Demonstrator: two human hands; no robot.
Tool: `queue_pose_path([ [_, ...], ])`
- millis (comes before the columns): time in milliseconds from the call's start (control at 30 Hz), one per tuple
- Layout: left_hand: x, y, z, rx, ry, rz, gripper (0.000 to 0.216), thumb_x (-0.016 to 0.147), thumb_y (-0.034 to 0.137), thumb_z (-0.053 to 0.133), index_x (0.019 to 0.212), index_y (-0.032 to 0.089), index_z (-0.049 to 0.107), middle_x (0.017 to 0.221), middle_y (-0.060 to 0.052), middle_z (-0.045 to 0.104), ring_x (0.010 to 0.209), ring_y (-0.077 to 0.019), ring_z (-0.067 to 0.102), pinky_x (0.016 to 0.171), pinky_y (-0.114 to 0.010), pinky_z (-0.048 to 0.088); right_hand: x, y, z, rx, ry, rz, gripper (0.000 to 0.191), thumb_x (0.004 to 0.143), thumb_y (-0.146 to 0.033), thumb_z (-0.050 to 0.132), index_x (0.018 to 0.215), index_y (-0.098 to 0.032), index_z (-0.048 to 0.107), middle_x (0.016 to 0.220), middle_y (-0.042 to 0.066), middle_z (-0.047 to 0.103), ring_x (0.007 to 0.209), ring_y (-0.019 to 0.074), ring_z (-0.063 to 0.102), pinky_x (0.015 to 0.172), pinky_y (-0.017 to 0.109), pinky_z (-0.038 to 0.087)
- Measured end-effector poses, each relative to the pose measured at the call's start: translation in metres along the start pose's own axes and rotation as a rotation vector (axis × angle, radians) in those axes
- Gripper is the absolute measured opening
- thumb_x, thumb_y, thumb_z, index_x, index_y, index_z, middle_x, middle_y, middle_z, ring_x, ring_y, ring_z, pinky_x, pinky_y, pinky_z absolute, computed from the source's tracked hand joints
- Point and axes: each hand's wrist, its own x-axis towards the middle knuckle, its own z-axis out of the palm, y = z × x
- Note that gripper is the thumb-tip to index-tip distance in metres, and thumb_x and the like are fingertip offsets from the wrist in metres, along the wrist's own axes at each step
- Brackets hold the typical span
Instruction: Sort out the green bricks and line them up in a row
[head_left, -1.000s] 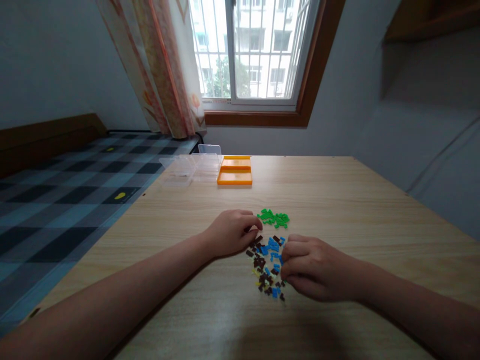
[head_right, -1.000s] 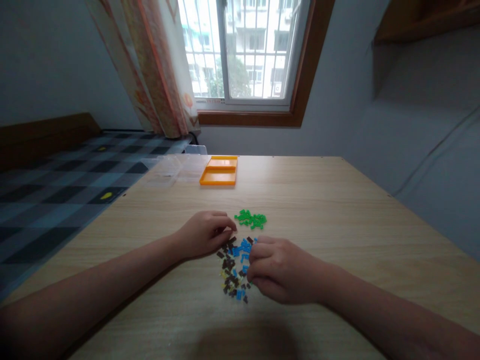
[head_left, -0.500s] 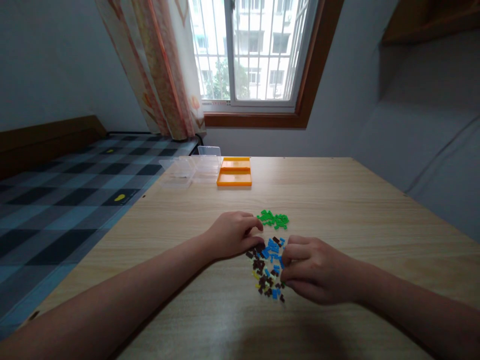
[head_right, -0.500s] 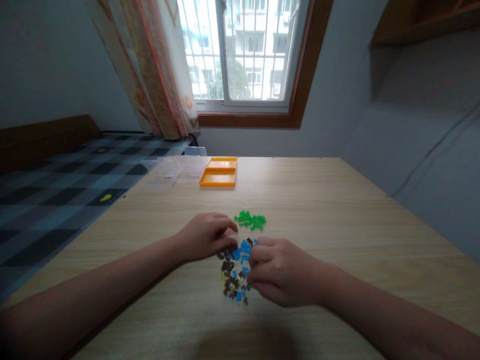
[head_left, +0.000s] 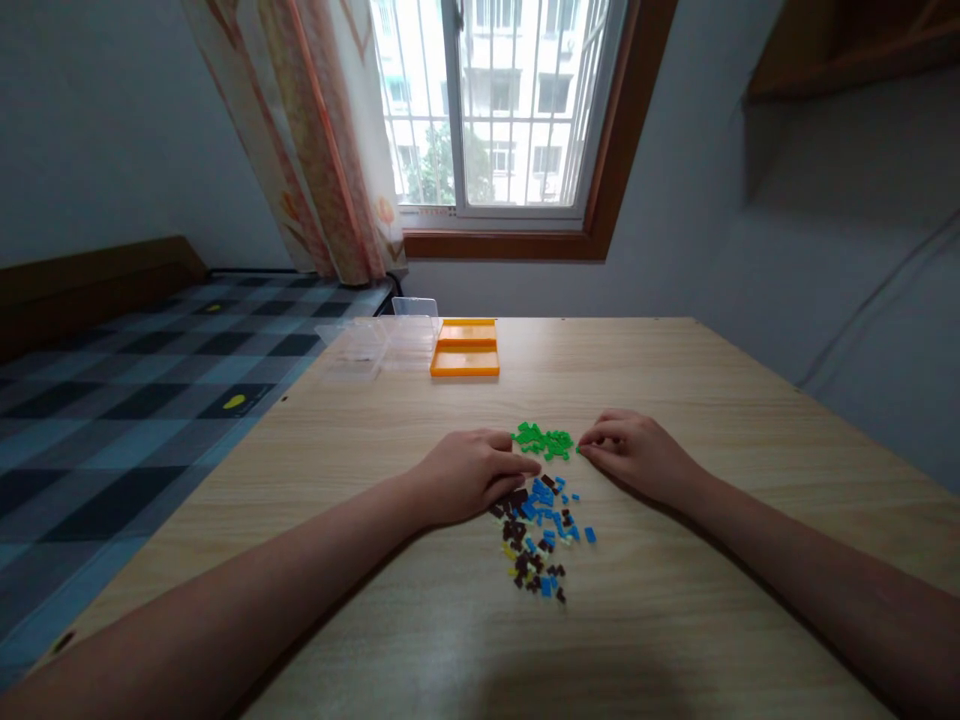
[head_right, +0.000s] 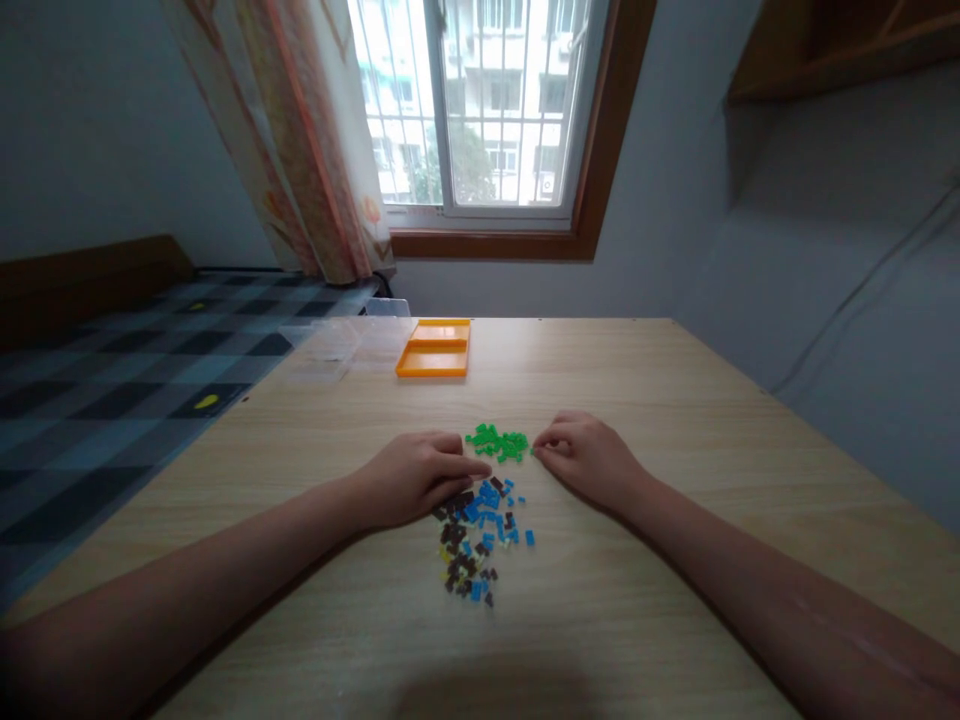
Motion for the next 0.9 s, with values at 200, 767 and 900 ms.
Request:
queue_pose_path([
  [200,0.000,0.006,-0.002,0.042,-0.036,0.040,0.032,0.103,0.036,0.046,0.128,0.035,0.067,0.088,-0.003,0.064,0.079,-0.0179,0.060,0.072,-0.028,0.045,-0.003,-0.014,-0.001,0.044,0.019,-0.027,0.018,0.093,-0.028,0.061,0.086,-0.017,0.075,0.080,0.006,0.067,0.076,0.0165,0.060,0.069,0.029,0.045],
  [767,-0.005,0.002,0.003,-0.046,0.017,0.066,0.020,0.097,0.033,0.060,0.107,0.029,0.077,0.079,-0.002,0.063,0.072,-0.0145,0.060,0.065,-0.025,0.043,-0.013,-0.040,-0.003,-0.049,-0.190,-0.383,0.025,0.100,-0.023,0.049,0.109,-0.019,0.072,0.086,0.007,0.064,0.081,0.0183,0.054,0.074,0.033,0.041],
  [900,-0.005,0.005,0.003,-0.021,0.022,0.108,0.019,0.096,0.032,0.061,0.106,0.031,0.077,0.076,-0.001,0.062,0.068,-0.0142,0.058,0.062,-0.025,0.041,-0.014,-0.047,-0.002,-0.006,-0.201,-0.424,0.024,0.099,-0.023,0.050,0.109,-0.021,0.071,0.088,0.006,0.065,0.082,0.0188,0.054,0.076,0.035,0.041],
])
